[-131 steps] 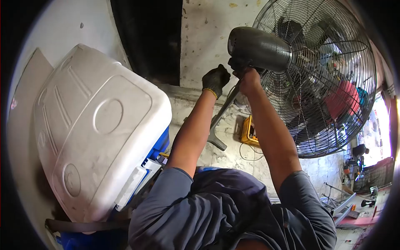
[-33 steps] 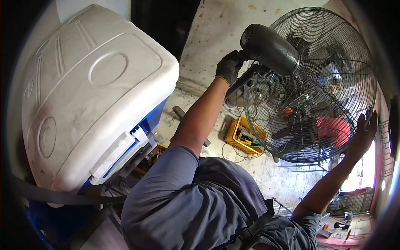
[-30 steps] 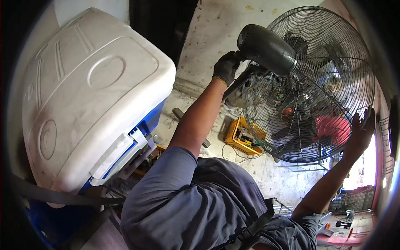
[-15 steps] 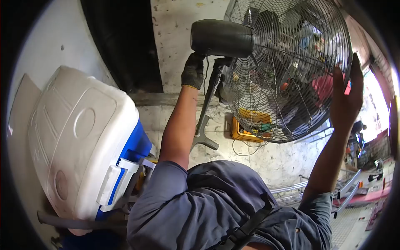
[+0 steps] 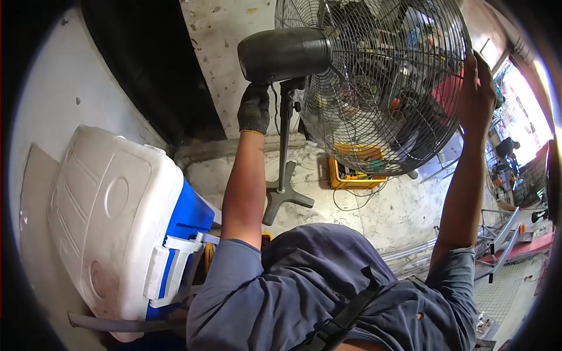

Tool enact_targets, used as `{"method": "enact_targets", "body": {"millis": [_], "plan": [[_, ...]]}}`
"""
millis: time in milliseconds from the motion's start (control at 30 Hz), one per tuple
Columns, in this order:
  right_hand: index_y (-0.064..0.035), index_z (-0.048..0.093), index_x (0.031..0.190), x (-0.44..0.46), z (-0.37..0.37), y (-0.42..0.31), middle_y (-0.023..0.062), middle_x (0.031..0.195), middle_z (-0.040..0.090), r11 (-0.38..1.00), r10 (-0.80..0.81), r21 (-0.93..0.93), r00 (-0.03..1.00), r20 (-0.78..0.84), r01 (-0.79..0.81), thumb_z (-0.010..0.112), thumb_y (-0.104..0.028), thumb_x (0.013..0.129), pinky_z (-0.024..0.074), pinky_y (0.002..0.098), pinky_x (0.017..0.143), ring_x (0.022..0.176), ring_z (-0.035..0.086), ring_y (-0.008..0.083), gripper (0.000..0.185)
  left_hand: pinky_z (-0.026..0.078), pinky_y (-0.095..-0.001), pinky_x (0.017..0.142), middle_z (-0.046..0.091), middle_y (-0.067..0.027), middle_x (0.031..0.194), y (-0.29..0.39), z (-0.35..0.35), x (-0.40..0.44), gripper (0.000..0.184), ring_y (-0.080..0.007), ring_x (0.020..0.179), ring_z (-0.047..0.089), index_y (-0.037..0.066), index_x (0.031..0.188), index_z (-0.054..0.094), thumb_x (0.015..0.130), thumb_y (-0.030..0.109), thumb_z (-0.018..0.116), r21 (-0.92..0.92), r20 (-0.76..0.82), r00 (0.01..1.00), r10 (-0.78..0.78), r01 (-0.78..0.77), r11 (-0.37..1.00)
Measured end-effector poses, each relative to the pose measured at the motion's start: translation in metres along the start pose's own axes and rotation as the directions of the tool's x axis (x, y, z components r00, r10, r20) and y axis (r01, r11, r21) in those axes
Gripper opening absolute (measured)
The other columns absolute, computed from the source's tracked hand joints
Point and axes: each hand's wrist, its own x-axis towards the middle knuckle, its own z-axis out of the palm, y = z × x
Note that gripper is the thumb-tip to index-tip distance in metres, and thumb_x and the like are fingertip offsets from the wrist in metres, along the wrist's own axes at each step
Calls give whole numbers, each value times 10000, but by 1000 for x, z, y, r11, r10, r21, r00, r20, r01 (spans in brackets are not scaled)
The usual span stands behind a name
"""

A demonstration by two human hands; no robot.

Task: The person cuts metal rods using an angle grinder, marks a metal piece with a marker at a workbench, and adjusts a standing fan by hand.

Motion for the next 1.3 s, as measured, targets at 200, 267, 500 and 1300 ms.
{"method": "enact_targets", "body": {"millis": [200,267,500,1300], "plan": [[-58,705,1249,0,-5,3,116,1098,755,983,161,85,985,55,-165,686,-493,1009,549,332,863,956,705,159,498,606,-264,819,703,-106,1286,-8,-11,1,431,-176,1047,693,-9,1375,622,948,-61,610,-35,-68,997,41,-43,998],[-40,705,1212,-5,-9,-10,108,1066,748,985,99,134,993,60,-107,713,-472,997,549,309,821,913,680,126,482,610,-273,824,701,-111,1289,-8,-18,6,439,-181,1047,693,-11,1383,617,947,-62,609,-40,-47,998,53,-54,998],[-6,692,1168,-27,-23,-57,65,1005,716,954,32,293,995,96,-59,804,-393,945,551,295,798,880,658,128,460,563,-228,810,723,-54,1272,11,5,8,394,-120,1055,683,51,1349,666,956,53,678,96,-82,997,17,-10,995],[4,692,1146,-16,-13,-37,50,979,723,965,57,252,996,67,-72,810,-383,943,534,270,792,880,656,96,453,579,-219,741,730,-77,1254,9,-3,5,375,-133,1004,699,31,1348,662,975,23,623,5,-99,994,-37,37,999]]}}
